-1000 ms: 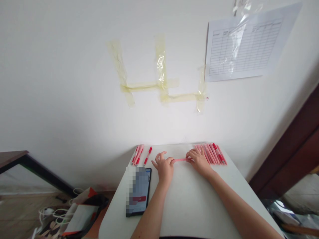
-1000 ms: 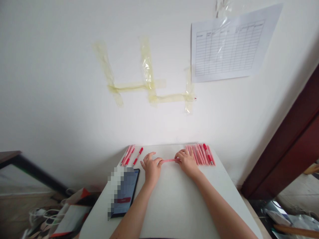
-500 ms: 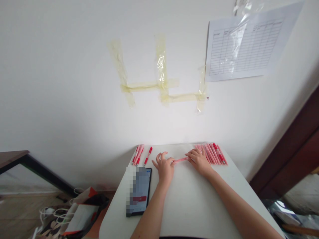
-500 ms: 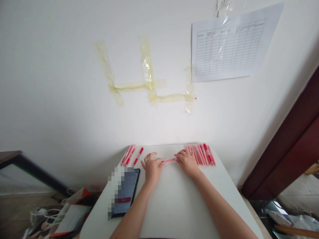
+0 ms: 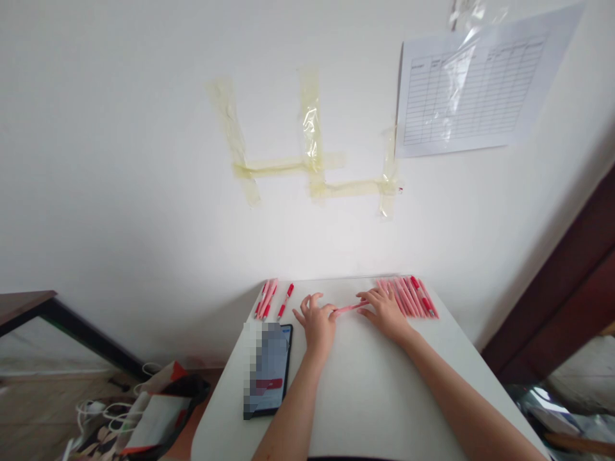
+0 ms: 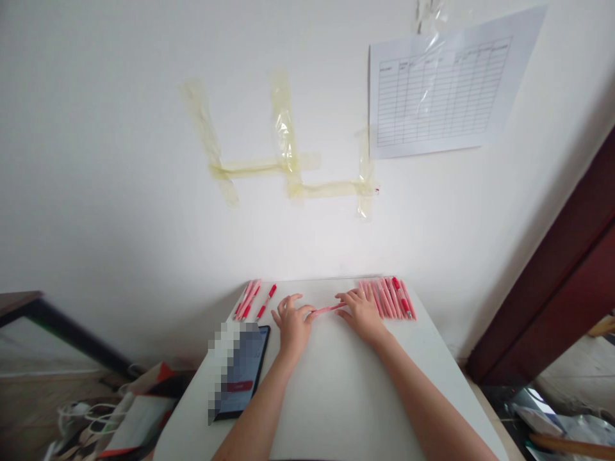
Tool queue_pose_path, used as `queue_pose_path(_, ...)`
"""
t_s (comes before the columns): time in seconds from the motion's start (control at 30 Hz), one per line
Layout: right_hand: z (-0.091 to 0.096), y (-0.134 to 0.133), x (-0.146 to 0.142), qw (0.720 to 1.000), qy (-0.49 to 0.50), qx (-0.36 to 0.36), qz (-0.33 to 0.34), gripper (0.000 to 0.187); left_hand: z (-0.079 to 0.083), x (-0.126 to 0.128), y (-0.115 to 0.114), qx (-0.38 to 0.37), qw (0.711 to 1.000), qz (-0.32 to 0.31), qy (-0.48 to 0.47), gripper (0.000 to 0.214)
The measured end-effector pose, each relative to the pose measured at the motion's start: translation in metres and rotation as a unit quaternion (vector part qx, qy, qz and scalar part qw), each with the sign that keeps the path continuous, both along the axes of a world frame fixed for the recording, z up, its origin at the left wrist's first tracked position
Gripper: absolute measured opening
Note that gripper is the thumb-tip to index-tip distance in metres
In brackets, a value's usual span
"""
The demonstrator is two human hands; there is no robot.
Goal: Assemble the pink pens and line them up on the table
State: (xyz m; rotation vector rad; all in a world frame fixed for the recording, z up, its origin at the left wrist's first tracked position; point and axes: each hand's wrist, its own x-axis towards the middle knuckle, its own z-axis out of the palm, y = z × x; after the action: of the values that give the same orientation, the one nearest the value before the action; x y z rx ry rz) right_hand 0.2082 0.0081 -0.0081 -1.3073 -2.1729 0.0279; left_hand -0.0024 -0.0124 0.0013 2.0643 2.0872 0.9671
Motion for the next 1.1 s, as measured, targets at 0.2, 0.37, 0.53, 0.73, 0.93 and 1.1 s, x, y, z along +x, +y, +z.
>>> queue_pose_path(0.2,0.0003,0.0006,-0.0025,0.999,-0.019,0.028,0.007,0.02,0.0013,0.0004,0.0004,-0.01,1.0,-0.002,0.003,0.012)
queue_pose_path(0.37,-0.0015,0.0012,-0.0023,1.0,-0.009,0.015,0.012,0.019,0.0023,0.0002,0.0007,-0.016,1.0,0.001,0.004,0.014)
queue_pose_path(0.53,-0.002,0.0011,-0.0017,1.0,-0.011,0.011,0.007,0.03,0.0014,0.0002,0.0007,-0.018,1.0,-0.001,0.0,0.013)
queue_pose_path(0.73,0.0014,-0.0006,-0.0034,1.0,-0.017,0.019,0.014,0.018,-0.0004,0.0,0.001,-0.007,1.0,-0.003,0.006,0.011)
queue_pose_path(0.93,-0.0008,-0.0003,-0.0031,1.0,-0.013,0.011,0.011,0.028,-0.0006,-0.0005,0.0012,-0.007,1.0,0.0,0.007,0.012)
queue_pose_path(1.1,-0.0022,0.001,-0.0024,0.999,-0.026,0.026,-0.001,0.025,-0.0012,0.0,0.0005,0.006,1.0,-0.002,0.009,0.012)
